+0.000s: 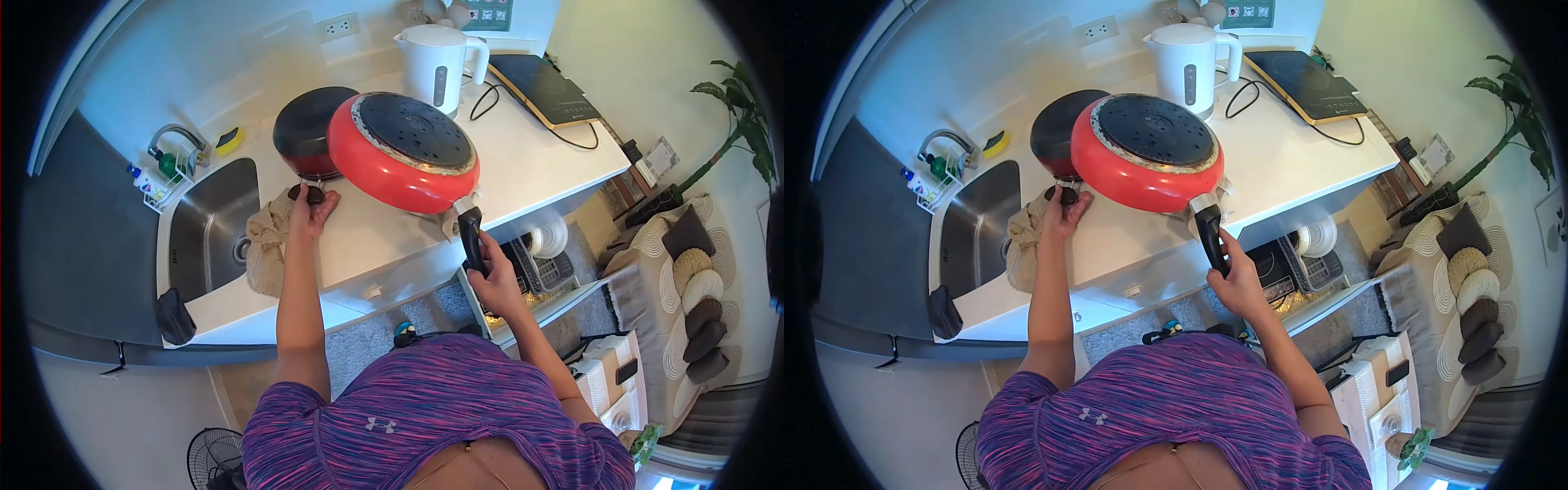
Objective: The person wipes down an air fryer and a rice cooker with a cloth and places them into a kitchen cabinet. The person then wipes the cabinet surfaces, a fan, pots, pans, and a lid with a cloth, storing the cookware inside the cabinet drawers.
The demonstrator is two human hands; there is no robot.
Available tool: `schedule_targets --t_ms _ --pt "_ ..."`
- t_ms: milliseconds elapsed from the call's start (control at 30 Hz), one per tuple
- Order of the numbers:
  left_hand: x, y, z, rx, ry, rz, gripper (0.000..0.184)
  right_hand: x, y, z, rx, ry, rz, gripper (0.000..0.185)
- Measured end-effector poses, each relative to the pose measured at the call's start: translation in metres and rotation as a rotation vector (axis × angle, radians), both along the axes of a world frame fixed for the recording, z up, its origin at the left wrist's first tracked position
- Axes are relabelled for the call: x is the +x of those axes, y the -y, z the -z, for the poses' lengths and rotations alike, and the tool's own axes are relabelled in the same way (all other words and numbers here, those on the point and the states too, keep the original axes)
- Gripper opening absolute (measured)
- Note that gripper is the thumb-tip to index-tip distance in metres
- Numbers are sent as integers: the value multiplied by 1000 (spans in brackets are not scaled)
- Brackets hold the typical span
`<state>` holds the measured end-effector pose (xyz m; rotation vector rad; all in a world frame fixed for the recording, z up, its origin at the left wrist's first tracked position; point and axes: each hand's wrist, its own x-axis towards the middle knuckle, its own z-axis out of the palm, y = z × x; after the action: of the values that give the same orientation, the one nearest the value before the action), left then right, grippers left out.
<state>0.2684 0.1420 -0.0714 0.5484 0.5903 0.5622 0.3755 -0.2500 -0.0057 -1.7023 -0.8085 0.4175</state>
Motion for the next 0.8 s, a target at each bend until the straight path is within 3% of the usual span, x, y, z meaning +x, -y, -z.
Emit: schedule_targets --t_ms 67,200,267,300,400,467,533,600,667,700,767,800 --pt "-7 2 -11 -238 10 123 45 -2 -4 -6 -30 1 -17 66" --pt "-14 31 -37 -225 134 90 41 -2 -14 -9 -44 24 -45 65" --pt "-17 47 -44 -252 190 -180 35 -4 -20 -6 -50 36 -43 65" --pt "-19 57 -49 -251 184 -172 35 -6 -23 -5 -29 42 -52 65" --pt "-22 107 -76 -58 196 -214 35 -13 -34 -1 0 23 -82 65" --pt "-18 160 -94 372 71 204 39 -21 -45 12 106 128 -83 67" --pt "-9 202 -103 336 6 426 45 -36 -56 16 170 52 -100 68" --pt "2 216 -103 457 59 357 48 -51 -67 22 254 30 -94 70" --pt "5 214 -112 834 -31 269 54 -51 -68 23 301 -37 -173 64" --pt "5 218 -115 858 26 161 54 -34 -68 24 306 -31 -164 64" --pt "-4 214 -118 872 33 160 53 19 -71 21 207 426 -91 51" --pt "-9 209 -120 882 33 149 53 34 -82 11 112 630 126 44"
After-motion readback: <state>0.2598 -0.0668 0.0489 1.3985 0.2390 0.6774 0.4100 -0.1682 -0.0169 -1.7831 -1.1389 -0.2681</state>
